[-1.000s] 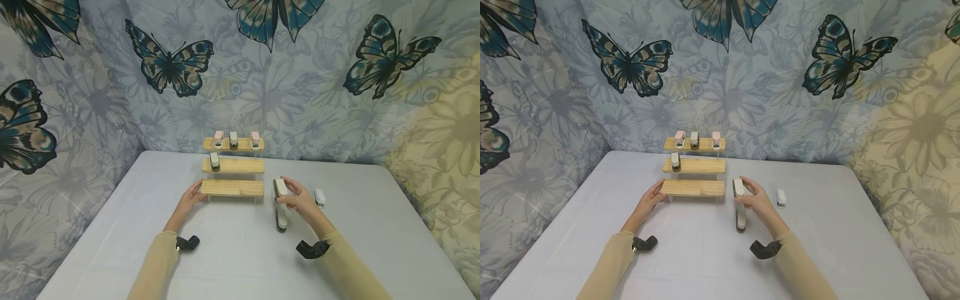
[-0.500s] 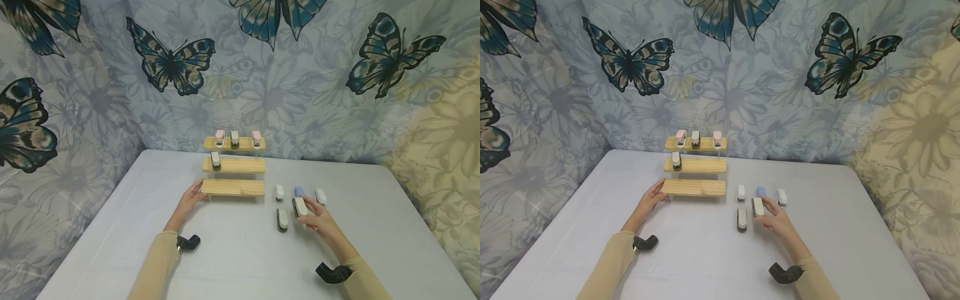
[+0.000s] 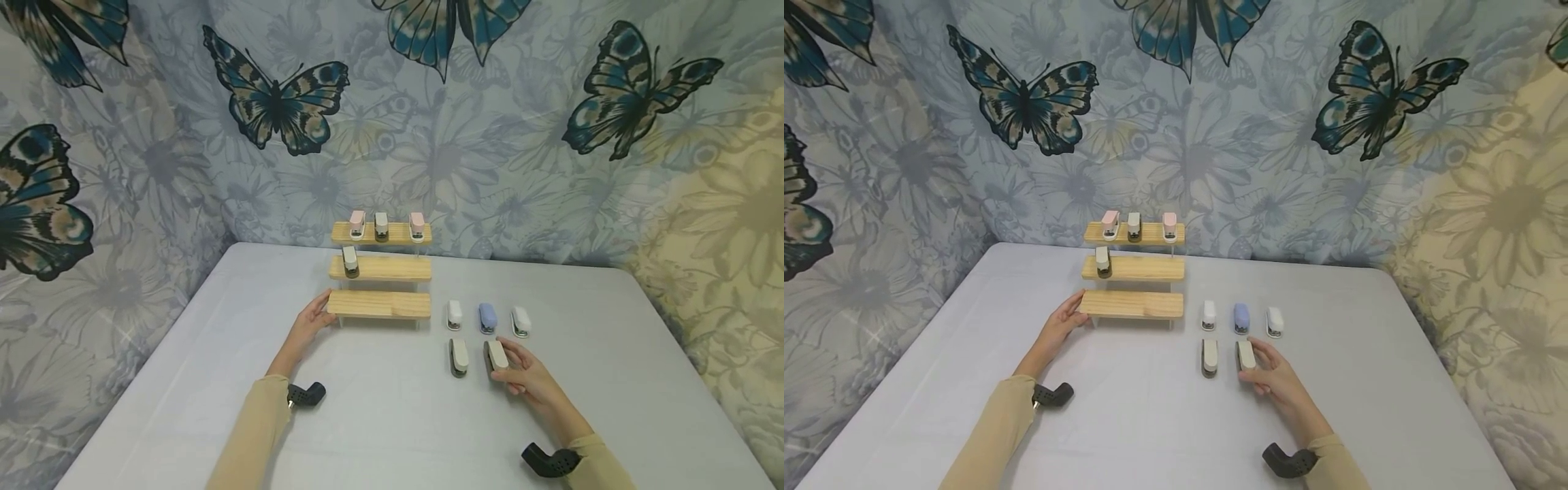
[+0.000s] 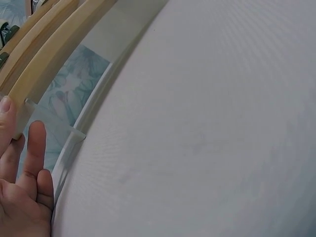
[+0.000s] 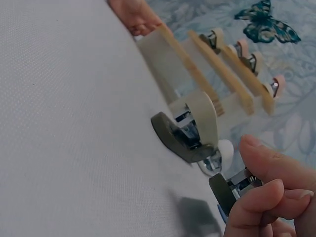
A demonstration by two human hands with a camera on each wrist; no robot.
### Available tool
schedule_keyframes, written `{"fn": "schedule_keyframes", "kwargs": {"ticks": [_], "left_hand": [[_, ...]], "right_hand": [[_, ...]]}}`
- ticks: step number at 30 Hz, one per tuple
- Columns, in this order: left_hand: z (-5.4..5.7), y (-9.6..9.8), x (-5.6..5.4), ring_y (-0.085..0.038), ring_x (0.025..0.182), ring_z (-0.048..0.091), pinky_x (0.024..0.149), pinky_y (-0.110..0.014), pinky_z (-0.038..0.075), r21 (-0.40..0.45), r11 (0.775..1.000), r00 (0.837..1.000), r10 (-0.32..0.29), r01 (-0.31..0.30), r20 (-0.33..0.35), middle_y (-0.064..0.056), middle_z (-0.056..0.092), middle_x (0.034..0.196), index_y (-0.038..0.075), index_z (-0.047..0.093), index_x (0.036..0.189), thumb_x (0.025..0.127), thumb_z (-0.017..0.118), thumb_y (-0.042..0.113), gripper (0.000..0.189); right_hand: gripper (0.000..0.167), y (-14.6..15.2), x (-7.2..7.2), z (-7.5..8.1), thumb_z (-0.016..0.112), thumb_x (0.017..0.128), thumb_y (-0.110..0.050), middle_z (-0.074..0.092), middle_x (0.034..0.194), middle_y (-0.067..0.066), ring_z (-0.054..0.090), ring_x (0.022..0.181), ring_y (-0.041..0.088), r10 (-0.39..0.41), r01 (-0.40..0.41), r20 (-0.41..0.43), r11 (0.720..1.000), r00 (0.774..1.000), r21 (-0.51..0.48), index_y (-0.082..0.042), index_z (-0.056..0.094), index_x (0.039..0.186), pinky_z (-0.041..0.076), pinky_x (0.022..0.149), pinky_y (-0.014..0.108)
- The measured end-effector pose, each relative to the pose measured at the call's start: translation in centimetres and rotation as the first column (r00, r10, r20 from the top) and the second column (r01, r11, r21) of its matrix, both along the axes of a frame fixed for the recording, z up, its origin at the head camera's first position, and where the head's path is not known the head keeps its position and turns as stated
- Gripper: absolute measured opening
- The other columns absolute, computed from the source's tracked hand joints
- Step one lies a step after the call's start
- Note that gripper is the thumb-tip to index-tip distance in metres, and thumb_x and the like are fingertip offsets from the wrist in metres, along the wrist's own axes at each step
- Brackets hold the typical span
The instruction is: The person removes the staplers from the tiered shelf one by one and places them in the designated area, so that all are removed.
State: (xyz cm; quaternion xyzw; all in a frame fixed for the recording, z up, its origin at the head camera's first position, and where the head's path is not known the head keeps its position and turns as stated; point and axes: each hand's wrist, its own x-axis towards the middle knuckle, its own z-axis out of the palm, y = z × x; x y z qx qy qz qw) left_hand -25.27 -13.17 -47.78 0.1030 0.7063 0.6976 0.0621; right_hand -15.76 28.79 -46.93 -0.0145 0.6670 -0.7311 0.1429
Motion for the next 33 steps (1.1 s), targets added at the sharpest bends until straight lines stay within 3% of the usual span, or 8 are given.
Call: {"fn": "schedule_keyframes", "kwargs": {"ticks": [16,23,33], "left_hand": [[-0.5,-0.1,0.0,-0.026,0.122,0.036,0.094,-0.029,0.036,-0.028,1.000,1.000,0.013,-0.013,0.007,-0.011,0.019,0.145,0.002,0.024,0.140,0.088,0.058,0.014,0.063],[-2.3,-0.5,-1.2,-0.024,0.117,0.042,0.093,-0.030,0.037,-0.011,1.000,0.999,0.029,-0.029,0.014,-0.005,0.023,0.145,0.009,0.028,0.140,0.086,0.061,0.019,0.064],[-2.5,-0.5,-1.3,-0.024,0.116,0.044,0.093,-0.030,0.038,-0.011,1.000,0.999,0.030,-0.030,-0.013,-0.005,0.024,0.144,0.008,0.028,0.140,0.086,0.061,0.020,0.064]], "right_hand": [[0.080,-0.3,0.2,-1.0,0.063,0.074,0.012,0.007,0.142,0.028,0.036,0.043,0.006,-0.050,0.049,0.024,0.998,0.998,0.038,0.004,0.015,0.138,0.034,0.040,0.017],[0.080,-0.8,0.1,-1.0,0.066,0.073,0.011,0.010,0.142,0.029,0.036,0.041,0.006,-0.096,0.096,-0.004,0.990,0.995,0.105,0.004,0.019,0.137,0.035,0.038,0.018],[0.085,-0.5,0.1,-0.5,0.072,0.071,0.002,0.014,0.142,0.027,0.039,0.041,0.009,-0.072,0.083,-0.055,0.962,0.996,0.258,0.004,0.020,0.138,0.040,0.039,0.022]]}}
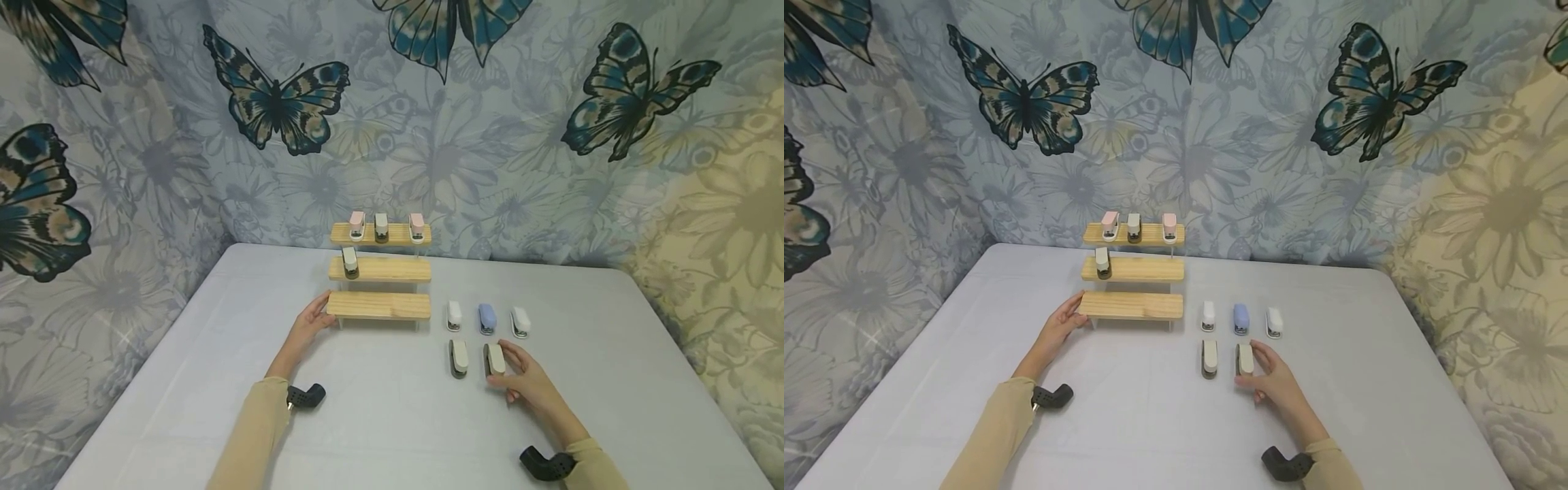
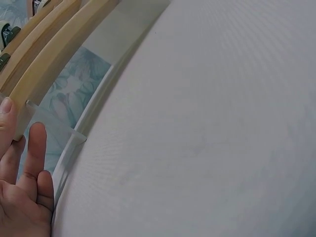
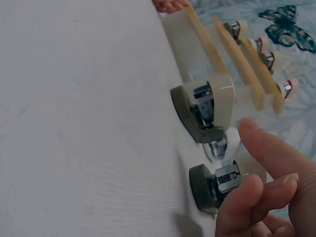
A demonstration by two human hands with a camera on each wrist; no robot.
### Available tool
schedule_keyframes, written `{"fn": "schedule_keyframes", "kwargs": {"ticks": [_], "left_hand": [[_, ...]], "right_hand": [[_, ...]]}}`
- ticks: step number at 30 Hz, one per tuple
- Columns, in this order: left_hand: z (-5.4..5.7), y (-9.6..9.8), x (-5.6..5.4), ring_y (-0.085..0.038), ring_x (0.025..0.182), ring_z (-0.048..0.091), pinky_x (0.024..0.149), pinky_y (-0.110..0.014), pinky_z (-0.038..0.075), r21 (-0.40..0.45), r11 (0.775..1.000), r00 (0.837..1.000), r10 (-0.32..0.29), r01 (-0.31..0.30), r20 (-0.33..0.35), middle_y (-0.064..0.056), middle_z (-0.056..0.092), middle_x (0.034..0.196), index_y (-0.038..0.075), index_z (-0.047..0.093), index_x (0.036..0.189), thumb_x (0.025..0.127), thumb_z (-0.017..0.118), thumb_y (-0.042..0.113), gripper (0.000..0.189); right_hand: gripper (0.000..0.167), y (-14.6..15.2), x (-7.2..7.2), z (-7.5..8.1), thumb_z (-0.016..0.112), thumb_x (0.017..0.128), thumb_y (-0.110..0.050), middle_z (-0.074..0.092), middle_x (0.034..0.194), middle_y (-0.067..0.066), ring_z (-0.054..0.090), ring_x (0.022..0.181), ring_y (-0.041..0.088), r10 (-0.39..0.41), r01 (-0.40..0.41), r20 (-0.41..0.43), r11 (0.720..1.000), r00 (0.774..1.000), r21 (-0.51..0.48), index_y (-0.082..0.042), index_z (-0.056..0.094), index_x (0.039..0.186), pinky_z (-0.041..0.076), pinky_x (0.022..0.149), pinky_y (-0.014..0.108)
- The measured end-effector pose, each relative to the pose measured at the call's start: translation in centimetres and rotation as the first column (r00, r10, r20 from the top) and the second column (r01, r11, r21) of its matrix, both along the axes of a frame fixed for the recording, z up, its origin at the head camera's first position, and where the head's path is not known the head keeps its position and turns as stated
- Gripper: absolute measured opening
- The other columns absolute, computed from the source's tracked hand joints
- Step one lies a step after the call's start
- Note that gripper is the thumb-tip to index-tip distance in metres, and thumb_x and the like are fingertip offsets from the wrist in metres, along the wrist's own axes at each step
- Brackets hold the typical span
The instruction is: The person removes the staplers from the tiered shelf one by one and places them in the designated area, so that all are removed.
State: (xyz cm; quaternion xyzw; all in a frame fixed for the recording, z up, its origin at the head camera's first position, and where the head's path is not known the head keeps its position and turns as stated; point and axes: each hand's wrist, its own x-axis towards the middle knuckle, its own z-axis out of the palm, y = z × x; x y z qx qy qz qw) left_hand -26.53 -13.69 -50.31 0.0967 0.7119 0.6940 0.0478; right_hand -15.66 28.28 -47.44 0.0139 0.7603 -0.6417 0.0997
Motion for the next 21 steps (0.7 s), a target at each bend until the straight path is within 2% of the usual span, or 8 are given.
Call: {"fn": "schedule_keyframes", "kwargs": {"ticks": [5,8,13,18,21], "left_hand": [[0.2,0.0,0.0,-0.026,0.118,0.042,0.095,-0.034,0.035,0.005,1.000,1.000,-0.006,0.006,0.012,-0.006,0.021,0.145,0.008,0.026,0.141,0.087,0.060,0.018,0.064],[0.2,0.0,0.0,-0.027,0.117,0.043,0.095,-0.035,0.035,0.001,1.000,1.000,-0.010,0.010,0.019,-0.006,0.020,0.145,0.008,0.026,0.141,0.087,0.060,0.017,0.064],[0.4,-0.1,0.0,-0.024,0.116,0.044,0.095,-0.032,0.035,-0.002,1.000,1.000,-0.004,0.004,0.006,-0.005,0.023,0.145,0.008,0.028,0.140,0.086,0.060,0.019,0.063],[0.2,-0.2,0.0,-0.024,0.117,0.043,0.095,-0.032,0.036,0.011,1.000,1.000,-0.002,0.002,0.004,-0.005,0.025,0.144,0.007,0.029,0.139,0.086,0.061,0.018,0.063],[0.1,-0.2,0.0,-0.024,0.118,0.042,0.095,-0.033,0.035,-0.002,1.000,1.000,-0.012,0.012,0.004,-0.005,0.025,0.144,0.008,0.029,0.139,0.086,0.060,0.019,0.063]], "right_hand": [[0.083,0.2,-0.2,1.6,0.074,0.073,-0.008,0.020,0.142,0.022,0.043,0.042,0.011,0.006,0.004,-0.083,0.993,0.997,0.115,0.001,0.024,0.138,0.043,0.040,0.027],[0.079,0.1,-0.8,2.8,0.072,0.075,-0.010,0.021,0.143,0.018,0.043,0.043,0.011,0.012,0.003,-0.122,0.993,0.992,0.118,-0.002,0.025,0.139,0.042,0.040,0.028],[0.075,-1.1,-2.3,4.4,0.070,0.078,-0.013,0.022,0.144,0.014,0.040,0.044,0.011,0.035,-0.023,-0.168,0.997,0.985,0.069,-0.006,0.027,0.139,0.041,0.041,0.029],[0.072,-3.7,-4.0,5.5,0.069,0.080,-0.018,0.023,0.144,0.009,0.039,0.044,0.012,0.060,-0.060,-0.181,0.998,0.982,0.002,-0.011,0.029,0.139,0.041,0.041,0.031],[0.069,-5.5,-5.2,6.2,0.067,0.082,-0.017,0.022,0.145,0.008,0.036,0.043,0.011,0.085,-0.103,-0.176,0.990,0.981,-0.098,-0.011,0.029,0.139,0.041,0.043,0.028]]}}
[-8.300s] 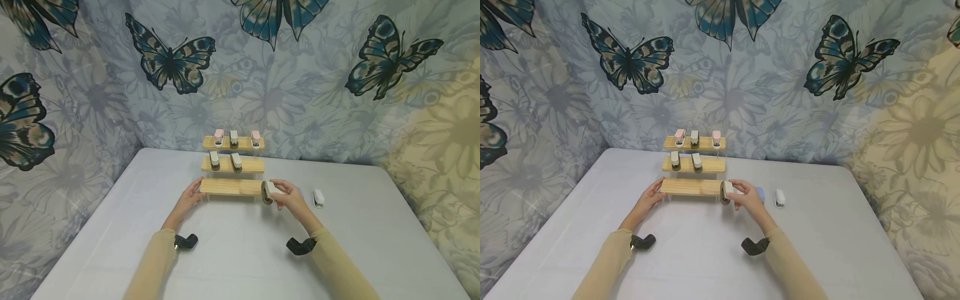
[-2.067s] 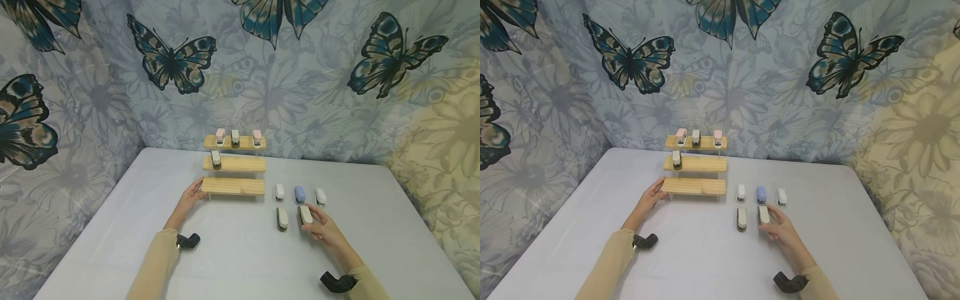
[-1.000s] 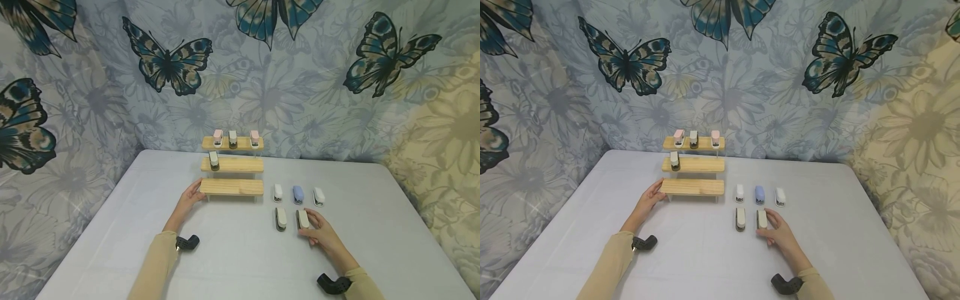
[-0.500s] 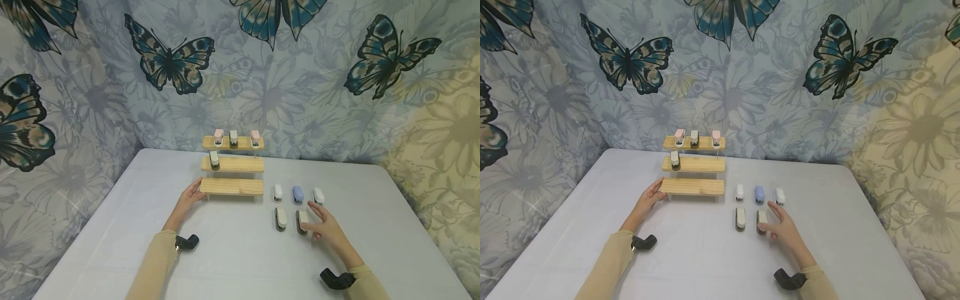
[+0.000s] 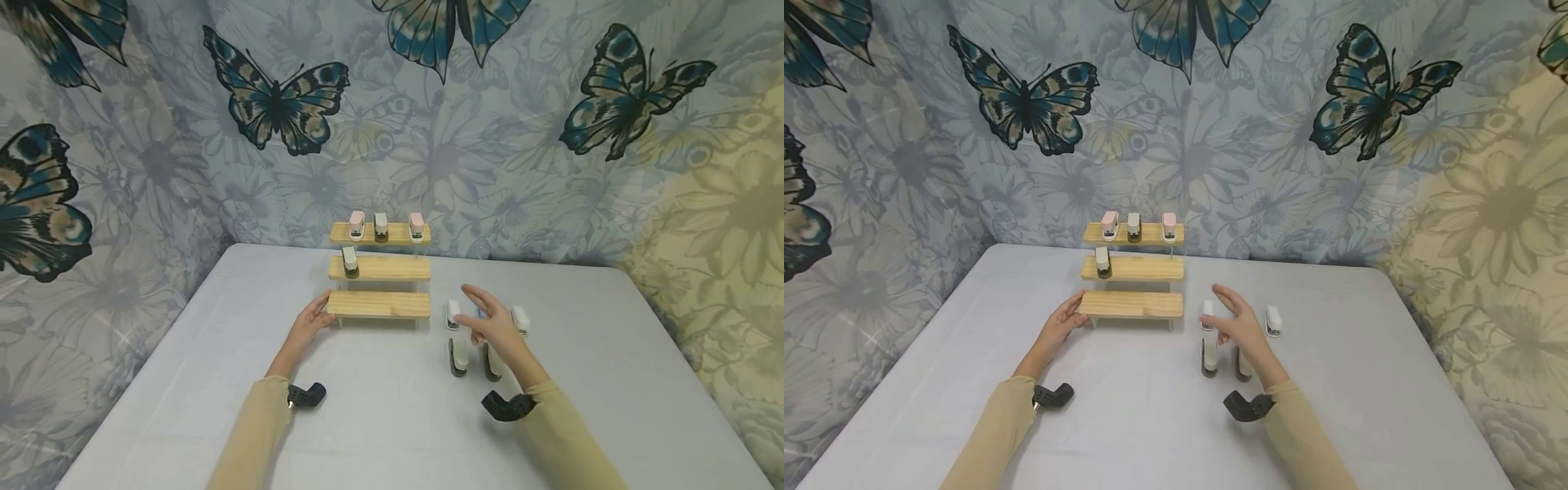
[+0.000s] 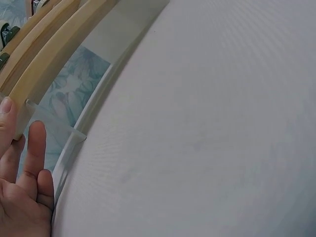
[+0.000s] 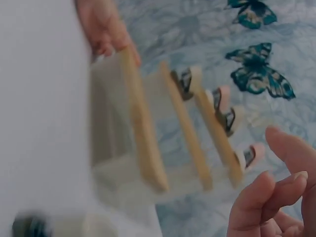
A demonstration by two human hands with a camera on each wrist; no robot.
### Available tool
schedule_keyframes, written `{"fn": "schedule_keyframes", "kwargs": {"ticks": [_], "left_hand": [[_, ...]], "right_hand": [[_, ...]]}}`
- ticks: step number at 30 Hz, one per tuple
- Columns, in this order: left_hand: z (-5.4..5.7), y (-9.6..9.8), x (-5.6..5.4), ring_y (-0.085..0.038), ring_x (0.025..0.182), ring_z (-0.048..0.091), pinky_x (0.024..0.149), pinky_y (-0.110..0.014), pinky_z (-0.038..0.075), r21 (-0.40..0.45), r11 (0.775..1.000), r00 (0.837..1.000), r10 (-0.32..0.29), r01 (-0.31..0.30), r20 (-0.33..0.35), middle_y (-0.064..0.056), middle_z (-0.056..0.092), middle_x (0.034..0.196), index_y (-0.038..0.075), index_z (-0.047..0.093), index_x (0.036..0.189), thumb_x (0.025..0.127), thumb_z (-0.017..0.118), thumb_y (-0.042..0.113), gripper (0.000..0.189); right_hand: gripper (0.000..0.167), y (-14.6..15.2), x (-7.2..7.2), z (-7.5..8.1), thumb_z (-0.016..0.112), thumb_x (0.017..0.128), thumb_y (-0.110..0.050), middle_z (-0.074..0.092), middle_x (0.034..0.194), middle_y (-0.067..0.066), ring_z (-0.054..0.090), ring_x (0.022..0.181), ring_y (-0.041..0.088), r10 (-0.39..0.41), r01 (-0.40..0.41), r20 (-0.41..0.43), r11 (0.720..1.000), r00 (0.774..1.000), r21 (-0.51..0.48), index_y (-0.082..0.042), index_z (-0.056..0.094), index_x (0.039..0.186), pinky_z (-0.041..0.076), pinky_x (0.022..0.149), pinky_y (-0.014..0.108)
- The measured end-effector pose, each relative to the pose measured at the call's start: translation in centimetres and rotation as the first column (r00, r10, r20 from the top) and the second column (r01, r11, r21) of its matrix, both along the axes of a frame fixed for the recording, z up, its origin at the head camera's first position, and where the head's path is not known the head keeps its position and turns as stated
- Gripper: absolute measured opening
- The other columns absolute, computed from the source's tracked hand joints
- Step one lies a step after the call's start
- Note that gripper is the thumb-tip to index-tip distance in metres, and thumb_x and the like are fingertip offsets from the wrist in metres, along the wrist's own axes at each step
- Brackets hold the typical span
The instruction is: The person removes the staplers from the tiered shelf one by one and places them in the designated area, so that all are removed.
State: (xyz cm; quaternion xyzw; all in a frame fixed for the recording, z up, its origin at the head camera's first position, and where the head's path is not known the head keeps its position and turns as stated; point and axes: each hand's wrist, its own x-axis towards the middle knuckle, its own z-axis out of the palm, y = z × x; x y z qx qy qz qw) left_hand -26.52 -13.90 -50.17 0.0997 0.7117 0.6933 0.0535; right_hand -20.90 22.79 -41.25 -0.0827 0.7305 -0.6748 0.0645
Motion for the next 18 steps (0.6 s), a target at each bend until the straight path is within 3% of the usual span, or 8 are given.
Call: {"fn": "schedule_keyframes", "kwargs": {"ticks": [5,12,18], "left_hand": [[-0.1,0.1,0.1,-0.023,0.114,0.046,0.096,-0.035,0.035,-0.010,1.000,1.000,0.011,-0.011,-0.021,-0.006,0.026,0.143,0.008,0.031,0.139,0.087,0.060,0.019,0.061],[0.0,0.1,-0.1,-0.015,0.103,0.053,0.092,-0.030,0.038,0.000,1.000,1.000,0.015,-0.015,-0.008,-0.005,0.028,0.142,0.008,0.030,0.139,0.086,0.060,0.018,0.061],[-0.1,0.1,0.1,-0.020,0.112,0.048,0.092,-0.030,0.039,-0.001,1.000,1.000,0.013,-0.013,-0.020,-0.006,0.029,0.142,0.007,0.030,0.139,0.086,0.061,0.019,0.062]], "right_hand": [[0.064,-3.7,-2.2,1.3,0.060,0.086,-0.009,0.019,0.146,0.008,0.031,0.043,0.008,0.108,-0.099,0.041,0.978,0.993,-0.182,-0.007,0.025,0.140,0.039,0.045,0.022],[0.065,-8.5,-5.8,1.7,0.059,0.086,-0.007,0.020,0.145,0.010,0.033,0.044,0.006,0.186,-0.166,0.088,0.966,0.979,-0.198,-0.005,0.023,0.141,0.037,0.047,0.021],[0.064,-11.4,-7.7,1.9,0.051,0.090,-0.003,0.011,0.147,0.009,0.042,0.049,0.003,0.265,-0.182,0.200,0.916,0.943,-0.357,-0.007,0.015,0.143,0.042,0.051,0.016]]}}
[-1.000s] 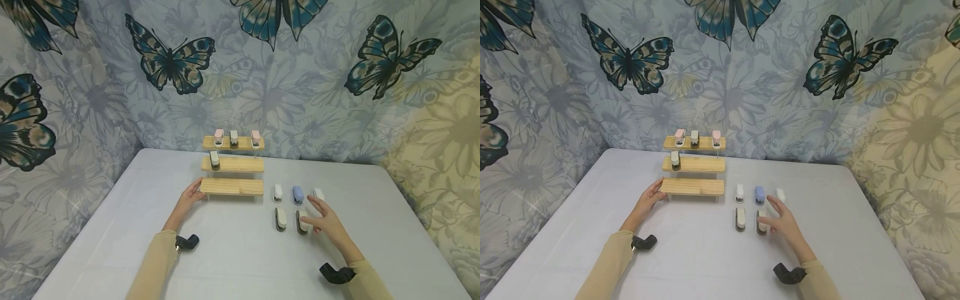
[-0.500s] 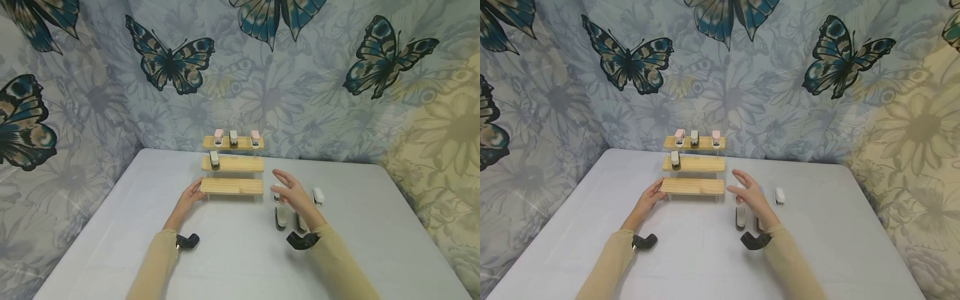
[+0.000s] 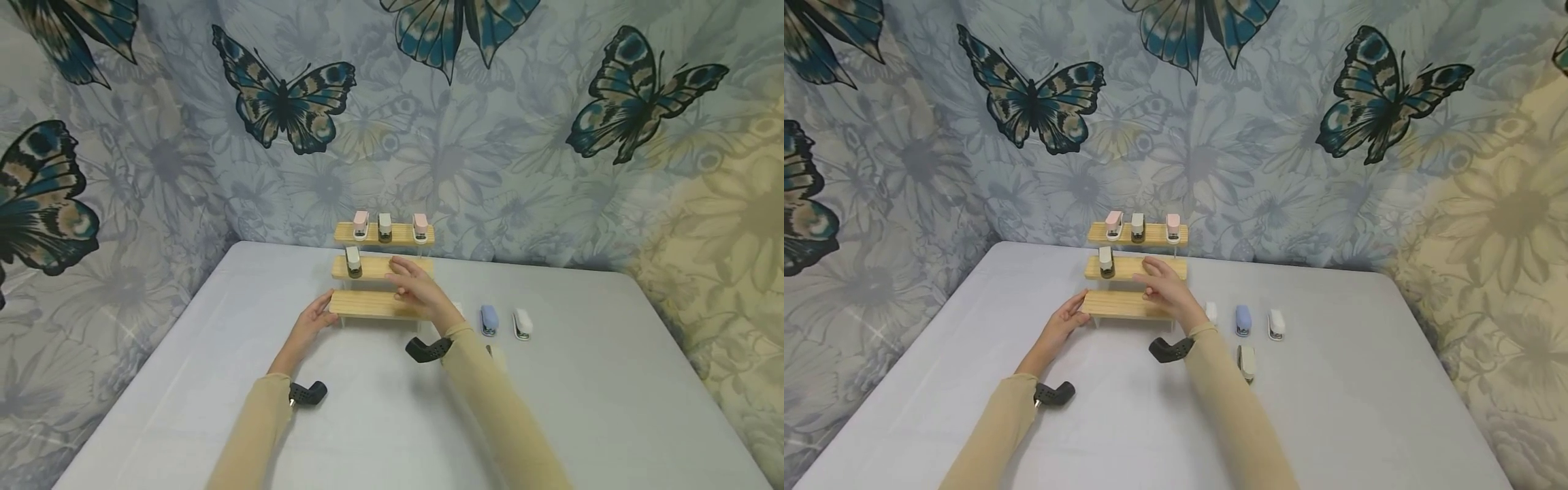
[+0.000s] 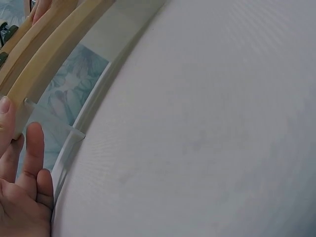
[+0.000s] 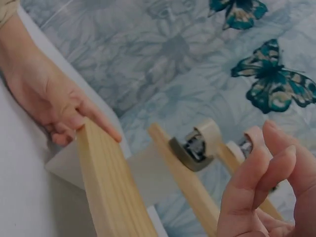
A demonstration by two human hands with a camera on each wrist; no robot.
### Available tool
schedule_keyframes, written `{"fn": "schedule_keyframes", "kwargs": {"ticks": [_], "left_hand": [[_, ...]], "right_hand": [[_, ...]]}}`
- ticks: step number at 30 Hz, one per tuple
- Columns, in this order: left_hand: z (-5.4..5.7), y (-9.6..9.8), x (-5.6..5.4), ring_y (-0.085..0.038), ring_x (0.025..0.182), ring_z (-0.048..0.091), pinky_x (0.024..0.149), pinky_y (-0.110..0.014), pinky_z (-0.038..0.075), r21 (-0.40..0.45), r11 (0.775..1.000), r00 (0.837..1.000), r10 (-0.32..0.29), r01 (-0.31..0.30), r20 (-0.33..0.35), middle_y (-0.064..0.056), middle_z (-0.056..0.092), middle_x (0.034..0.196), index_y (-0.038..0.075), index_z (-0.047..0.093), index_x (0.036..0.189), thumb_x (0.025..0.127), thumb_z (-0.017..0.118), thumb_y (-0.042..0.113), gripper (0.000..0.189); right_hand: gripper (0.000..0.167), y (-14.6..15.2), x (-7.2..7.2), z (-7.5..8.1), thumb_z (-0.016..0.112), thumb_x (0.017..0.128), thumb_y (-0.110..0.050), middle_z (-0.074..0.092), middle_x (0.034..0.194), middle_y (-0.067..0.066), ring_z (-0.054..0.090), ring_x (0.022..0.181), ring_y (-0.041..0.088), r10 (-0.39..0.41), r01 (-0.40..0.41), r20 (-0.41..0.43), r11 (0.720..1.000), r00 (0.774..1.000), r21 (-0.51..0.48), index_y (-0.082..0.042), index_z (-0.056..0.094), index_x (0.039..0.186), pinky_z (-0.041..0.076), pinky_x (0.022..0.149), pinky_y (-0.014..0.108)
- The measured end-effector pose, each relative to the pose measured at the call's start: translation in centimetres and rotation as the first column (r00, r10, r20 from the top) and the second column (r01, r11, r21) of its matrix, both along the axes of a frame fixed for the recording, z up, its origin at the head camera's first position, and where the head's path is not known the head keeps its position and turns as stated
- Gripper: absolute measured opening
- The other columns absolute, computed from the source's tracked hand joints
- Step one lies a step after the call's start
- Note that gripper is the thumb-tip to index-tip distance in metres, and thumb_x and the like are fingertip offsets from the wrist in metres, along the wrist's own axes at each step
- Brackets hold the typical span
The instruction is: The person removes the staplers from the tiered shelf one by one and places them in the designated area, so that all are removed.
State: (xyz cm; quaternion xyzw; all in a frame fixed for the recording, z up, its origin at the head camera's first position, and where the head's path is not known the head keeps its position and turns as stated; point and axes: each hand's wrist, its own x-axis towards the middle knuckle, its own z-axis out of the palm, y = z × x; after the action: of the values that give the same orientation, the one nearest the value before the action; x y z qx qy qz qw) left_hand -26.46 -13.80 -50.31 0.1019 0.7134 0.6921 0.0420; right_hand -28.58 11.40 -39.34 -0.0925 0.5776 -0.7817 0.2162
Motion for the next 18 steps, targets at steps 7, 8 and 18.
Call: {"fn": "schedule_keyframes", "kwargs": {"ticks": [7,8,18], "left_hand": [[1.6,0.3,0.6,-0.021,0.110,0.050,0.095,-0.035,0.036,-0.011,1.000,1.000,-0.025,0.025,0.013,-0.011,0.025,0.143,0.004,0.027,0.139,0.088,0.058,0.015,0.061],[2.0,0.4,0.7,-0.023,0.110,0.049,0.096,-0.037,0.035,-0.018,0.999,0.999,-0.032,0.032,0.008,-0.012,0.024,0.143,0.003,0.026,0.139,0.088,0.058,0.015,0.061],[2.5,0.4,1.2,-0.023,0.104,0.053,0.096,-0.039,0.033,-0.024,0.999,0.999,-0.020,0.021,0.029,-0.011,0.023,0.143,0.003,0.026,0.139,0.089,0.056,0.011,0.060]], "right_hand": [[0.073,-3.1,-2.0,0.3,0.061,0.085,-0.006,0.013,0.148,0.003,0.040,0.049,0.005,-0.061,0.057,0.037,0.993,0.997,0.099,-0.012,0.016,0.143,0.043,0.049,0.017],[0.075,-3.4,-2.2,0.4,0.062,0.085,-0.007,0.013,0.148,0.003,0.040,0.049,0.006,-0.062,0.059,0.029,0.991,0.998,0.116,-0.011,0.016,0.143,0.043,0.049,0.017],[0.082,-6.1,-3.6,0.9,0.065,0.084,-0.016,0.010,0.148,0.005,0.044,0.049,0.007,-0.031,0.023,0.028,0.970,0.999,0.241,-0.010,0.009,0.144,0.045,0.056,0.021]]}}
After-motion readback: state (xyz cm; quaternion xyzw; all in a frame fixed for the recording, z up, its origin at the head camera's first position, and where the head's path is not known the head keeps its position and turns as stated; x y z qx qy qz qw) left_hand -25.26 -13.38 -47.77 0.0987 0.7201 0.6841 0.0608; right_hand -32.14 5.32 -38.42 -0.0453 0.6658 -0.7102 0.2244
